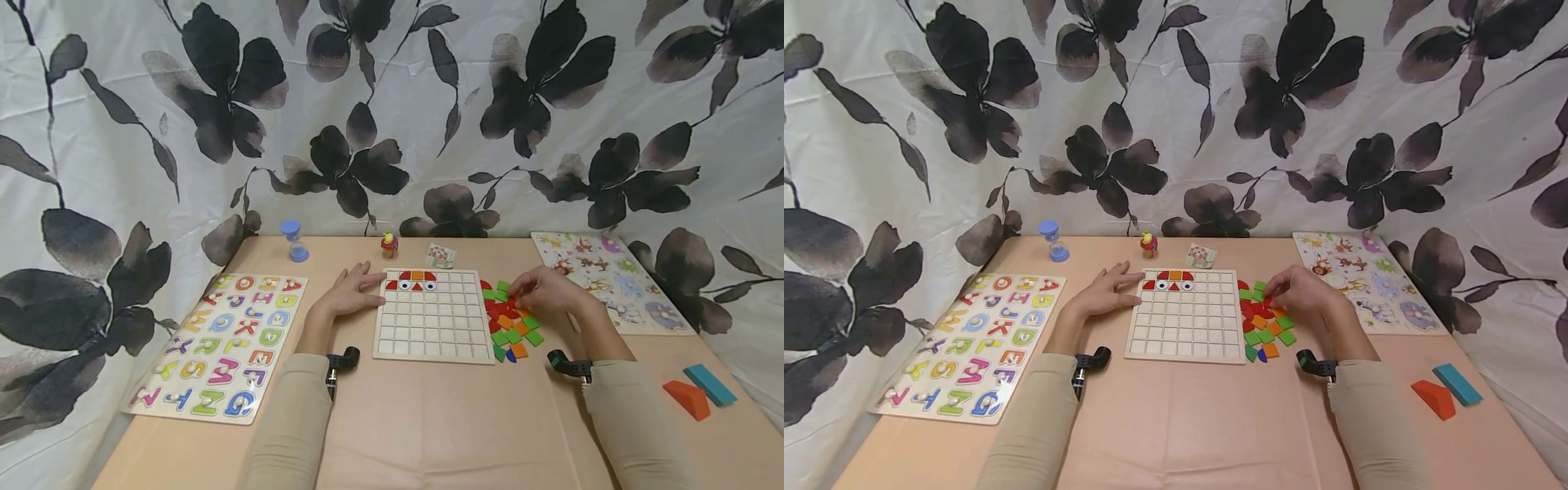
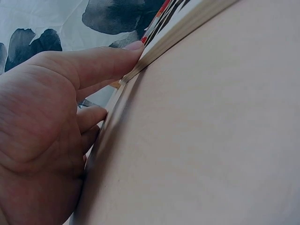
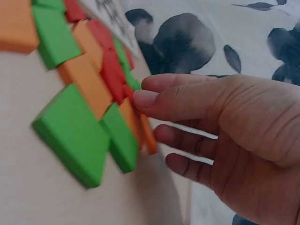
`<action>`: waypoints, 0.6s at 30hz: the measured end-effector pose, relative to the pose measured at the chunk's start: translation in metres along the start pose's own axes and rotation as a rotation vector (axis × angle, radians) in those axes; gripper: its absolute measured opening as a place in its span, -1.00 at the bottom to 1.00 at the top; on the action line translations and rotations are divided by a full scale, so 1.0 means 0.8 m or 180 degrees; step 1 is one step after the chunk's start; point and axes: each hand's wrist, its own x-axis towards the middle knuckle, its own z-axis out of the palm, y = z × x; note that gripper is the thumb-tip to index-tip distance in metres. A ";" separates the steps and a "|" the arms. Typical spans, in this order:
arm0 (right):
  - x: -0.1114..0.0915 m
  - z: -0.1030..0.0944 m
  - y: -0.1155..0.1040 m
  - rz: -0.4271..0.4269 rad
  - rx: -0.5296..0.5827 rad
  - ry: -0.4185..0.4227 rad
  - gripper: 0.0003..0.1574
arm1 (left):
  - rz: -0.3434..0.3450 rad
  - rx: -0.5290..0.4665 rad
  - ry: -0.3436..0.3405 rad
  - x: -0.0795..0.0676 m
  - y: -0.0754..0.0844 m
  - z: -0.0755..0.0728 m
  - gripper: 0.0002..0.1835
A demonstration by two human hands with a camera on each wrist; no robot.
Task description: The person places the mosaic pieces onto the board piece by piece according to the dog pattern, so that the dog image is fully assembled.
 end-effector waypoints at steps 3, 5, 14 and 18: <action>0.004 0.003 0.008 -0.0116 -0.0093 0.0013 -0.80 | 0.0007 -0.0013 0.0000 0.000 0.000 0.001 -0.29; 0.006 0.004 0.010 -0.0169 -0.0153 0.0043 -0.81 | 0.0018 -0.0031 0.0008 0.000 0.001 0.000 -0.29; 0.009 0.006 0.011 -0.0119 -0.0090 -0.0028 -0.82 | 0.0025 -0.0059 0.0023 0.001 0.001 0.000 -0.30; 0.010 0.006 0.014 -0.0172 0.0027 -0.0116 -0.81 | 0.0013 -0.0094 0.0028 0.001 0.000 0.001 -0.30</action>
